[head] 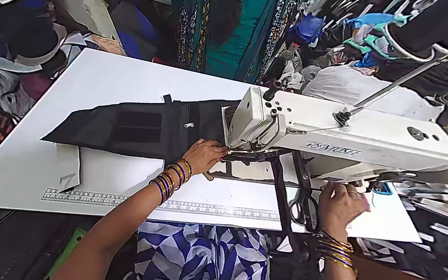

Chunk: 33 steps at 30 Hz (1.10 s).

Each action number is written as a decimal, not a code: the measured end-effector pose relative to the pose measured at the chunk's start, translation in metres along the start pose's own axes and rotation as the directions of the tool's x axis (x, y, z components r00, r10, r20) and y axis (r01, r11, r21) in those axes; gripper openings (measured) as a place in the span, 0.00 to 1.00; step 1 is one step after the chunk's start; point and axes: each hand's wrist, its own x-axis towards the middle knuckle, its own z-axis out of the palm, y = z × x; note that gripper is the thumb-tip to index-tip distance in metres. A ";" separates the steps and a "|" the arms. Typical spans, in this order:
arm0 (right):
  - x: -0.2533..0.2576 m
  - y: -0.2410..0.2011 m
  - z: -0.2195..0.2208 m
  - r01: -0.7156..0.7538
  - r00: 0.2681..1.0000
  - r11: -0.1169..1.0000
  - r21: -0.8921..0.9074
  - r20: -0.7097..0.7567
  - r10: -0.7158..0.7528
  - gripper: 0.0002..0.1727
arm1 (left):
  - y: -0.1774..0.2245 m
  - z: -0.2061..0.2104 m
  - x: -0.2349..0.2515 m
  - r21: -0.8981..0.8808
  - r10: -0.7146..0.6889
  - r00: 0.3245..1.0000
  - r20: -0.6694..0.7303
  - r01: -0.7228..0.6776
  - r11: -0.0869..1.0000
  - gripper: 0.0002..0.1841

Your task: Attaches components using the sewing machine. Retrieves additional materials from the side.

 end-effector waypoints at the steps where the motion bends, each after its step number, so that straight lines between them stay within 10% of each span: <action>1: 0.000 0.002 0.000 0.011 1.000 1.000 0.005 -0.007 -0.011 0.19 | 0.003 0.000 -0.003 -0.008 -0.011 1.000 0.020 0.011 1.000 0.19; 9: -0.016 -0.004 -0.045 0.120 0.978 0.963 0.242 0.136 -0.156 0.14 | 0.000 -0.002 0.003 -0.017 -0.046 0.998 0.042 0.047 0.999 0.20; 15: -0.055 -0.010 -0.046 -0.060 0.896 0.960 0.275 0.440 -0.070 0.29 | -0.004 -0.003 0.008 0.036 -0.059 0.996 0.073 0.057 0.998 0.21; 19: -0.051 0.008 -0.059 -0.185 0.808 0.946 0.266 0.589 -0.007 0.21 | -0.003 -0.002 0.013 0.050 -0.131 0.989 0.066 0.128 0.991 0.21; 21: -0.050 0.021 -0.061 -0.409 0.736 0.784 0.467 0.677 -0.019 0.08 | 0.000 -0.005 0.016 0.042 -0.203 0.975 0.094 0.200 0.979 0.22; 23: -0.052 0.027 -0.064 -0.681 0.642 0.391 0.619 0.762 -0.088 0.12 | 0.000 -0.006 0.021 0.048 -0.250 0.962 0.114 0.246 0.968 0.23; 25: -0.046 0.029 -0.069 -0.728 0.617 0.250 0.639 0.769 -0.169 0.18 | -0.005 -0.007 0.025 0.057 -0.264 0.959 0.098 0.260 0.964 0.23; 29: -0.011 0.018 -0.069 -0.604 0.567 0.471 0.643 0.762 -0.313 0.26 | -0.027 -0.002 0.034 0.037 -0.230 0.973 -0.011 0.230 0.972 0.22; 33: 0.036 -0.027 -0.061 -0.472 0.421 0.674 0.569 0.817 -0.395 0.07 | -0.039 -0.002 0.042 0.060 -0.206 0.977 -0.063 0.209 0.976 0.21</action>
